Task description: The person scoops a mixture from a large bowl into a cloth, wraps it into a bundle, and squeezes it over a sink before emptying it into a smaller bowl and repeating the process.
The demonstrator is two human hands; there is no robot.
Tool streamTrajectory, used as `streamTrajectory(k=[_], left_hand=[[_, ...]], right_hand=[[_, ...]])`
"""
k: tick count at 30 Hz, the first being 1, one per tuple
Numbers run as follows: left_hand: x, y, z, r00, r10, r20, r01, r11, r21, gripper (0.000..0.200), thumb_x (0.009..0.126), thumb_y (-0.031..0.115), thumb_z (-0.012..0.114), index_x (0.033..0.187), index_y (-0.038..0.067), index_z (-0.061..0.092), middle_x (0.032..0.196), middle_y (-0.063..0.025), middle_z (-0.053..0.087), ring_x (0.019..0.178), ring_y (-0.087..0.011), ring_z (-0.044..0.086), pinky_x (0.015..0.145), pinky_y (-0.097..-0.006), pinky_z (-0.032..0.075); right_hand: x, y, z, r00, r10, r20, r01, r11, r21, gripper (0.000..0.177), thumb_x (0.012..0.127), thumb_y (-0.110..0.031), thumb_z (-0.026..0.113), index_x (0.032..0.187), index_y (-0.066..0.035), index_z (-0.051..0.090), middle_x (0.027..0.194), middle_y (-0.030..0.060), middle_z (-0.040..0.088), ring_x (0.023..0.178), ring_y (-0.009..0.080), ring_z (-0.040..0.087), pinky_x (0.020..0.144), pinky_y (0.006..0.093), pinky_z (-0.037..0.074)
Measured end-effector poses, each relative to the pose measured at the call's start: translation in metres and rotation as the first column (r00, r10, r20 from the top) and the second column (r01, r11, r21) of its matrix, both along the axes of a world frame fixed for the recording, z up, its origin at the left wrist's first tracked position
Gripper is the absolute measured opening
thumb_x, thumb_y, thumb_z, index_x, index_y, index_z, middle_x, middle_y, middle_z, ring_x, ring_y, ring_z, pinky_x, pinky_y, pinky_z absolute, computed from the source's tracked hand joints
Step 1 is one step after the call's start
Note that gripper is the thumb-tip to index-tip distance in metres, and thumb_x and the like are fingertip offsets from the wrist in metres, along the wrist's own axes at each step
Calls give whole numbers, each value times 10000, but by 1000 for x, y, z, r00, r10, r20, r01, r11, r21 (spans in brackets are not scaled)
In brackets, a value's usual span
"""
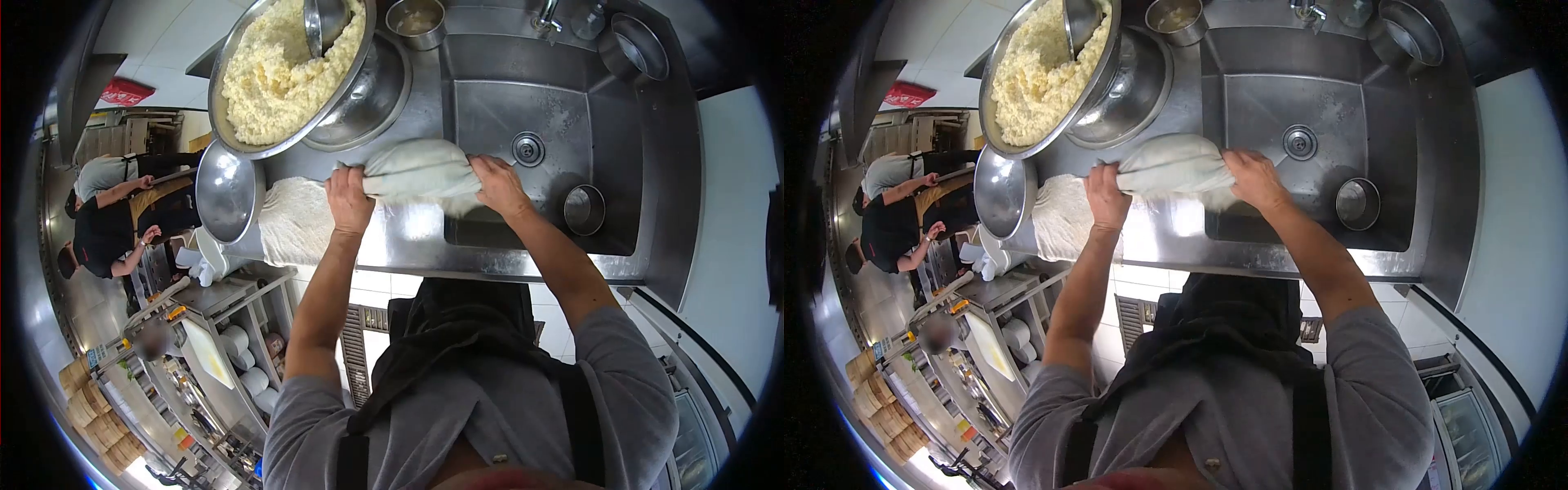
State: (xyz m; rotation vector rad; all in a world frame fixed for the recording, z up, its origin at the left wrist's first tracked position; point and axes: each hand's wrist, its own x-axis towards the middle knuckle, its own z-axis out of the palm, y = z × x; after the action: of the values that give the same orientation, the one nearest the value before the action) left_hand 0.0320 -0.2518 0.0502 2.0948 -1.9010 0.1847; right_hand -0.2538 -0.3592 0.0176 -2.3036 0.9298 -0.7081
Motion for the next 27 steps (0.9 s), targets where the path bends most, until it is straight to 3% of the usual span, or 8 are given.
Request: streamTrajectory(k=[8, 12, 14, 16, 20, 23, 26, 27], left_hand=[[-2, 13, -52, 994, 96, 47, -102, 982, 158, 241, 754, 74, 564, 995, 84, 554, 993, -96, 536, 957, -315, 506, 845, -441, 382], [14, 34, -22, 969, 136, -205, -113, 986, 121, 573, 668, 111, 684, 1219, 56, 536, 1161, -204, 548, 1196, -382, 454, 992, -508, 363], [35, 57, -19, 755, 565, -333, -386, 793, 471, 740, 724, 258, 729, 1321, -56, 425, 1226, -317, 482, 1138, -485, 495, 889, -490, 497], [24, 27, 1, -95, 886, -454, -174, 434, 884, 757, 769, 465, 671, 1283, -55, 475, 1239, -261, 516, 1085, -421, 564, 729, -439, 568], [26, -59, -34, 69, 895, -440, -182, 445, 877, 735, 825, 578, 534, 1318, 34, 502, 1199, -158, 593, 1018, -349, 613, 740, -489, 564], [23, -90, -47, 360, 922, -145, -133, 205, 970, 533, 839, 442, 560, 1242, 95, 580, 1121, -106, 642, 946, -351, 639, 750, -470, 565], [23, -61, -74, 645, 764, -24, -553, 488, 676, 383, 831, 322, 550, 1128, 92, 626, 1007, -115, 661, 903, -355, 648, 766, -458, 558], [32, -34, -93, 505, 720, -476, -452, 690, 566, 365, 811, 274, 537, 1078, 37, 611, 993, -147, 647, 892, -359, 646, 747, -471, 556]], right_hand=[[-4, 13, -44, 976, 142, -163, -154, 986, -65, 382, 716, -17, 573, 1093, -84, 575, 983, 121, 553, 958, 317, 581, 881, 451, 460], [-5, 25, -43, 975, 138, -174, -136, 991, 23, 373, 748, -24, 538, 1114, -85, 573, 989, 126, 547, 979, 323, 576, 897, 455, 453], [-4, 25, -41, 977, 140, -164, -139, 990, 21, 376, 749, -22, 539, 1118, -86, 573, 996, 126, 542, 987, 324, 573, 903, 462, 451], [-5, 24, -41, 975, 149, -162, -149, 989, 14, 378, 751, -21, 541, 1122, -87, 572, 1002, 126, 538, 996, 325, 570, 909, 470, 448], [-4, 28, -37, 971, 178, -162, -184, 983, -21, 387, 752, -18, 551, 1133, -87, 570, 1010, 122, 524, 1013, 321, 560, 926, 494, 440], [-6, 37, -35, 969, 184, -164, -194, 980, -48, 394, 752, -16, 560, 1141, -78, 567, 1009, 128, 543, 998, 328, 572, 915, 486, 453], [-4, 51, -40, 990, 77, -117, -76, 997, 13, 379, 756, -33, 582, 1134, -51, 563, 1012, 154, 597, 951, 354, 605, 863, 461, 488], [-5, 54, -40, 996, -13, -86, 22, 995, 99, 367, 758, -50, 599, 1123, -35, 561, 1014, 170, 628, 922, 369, 623, 827, 449, 506]])
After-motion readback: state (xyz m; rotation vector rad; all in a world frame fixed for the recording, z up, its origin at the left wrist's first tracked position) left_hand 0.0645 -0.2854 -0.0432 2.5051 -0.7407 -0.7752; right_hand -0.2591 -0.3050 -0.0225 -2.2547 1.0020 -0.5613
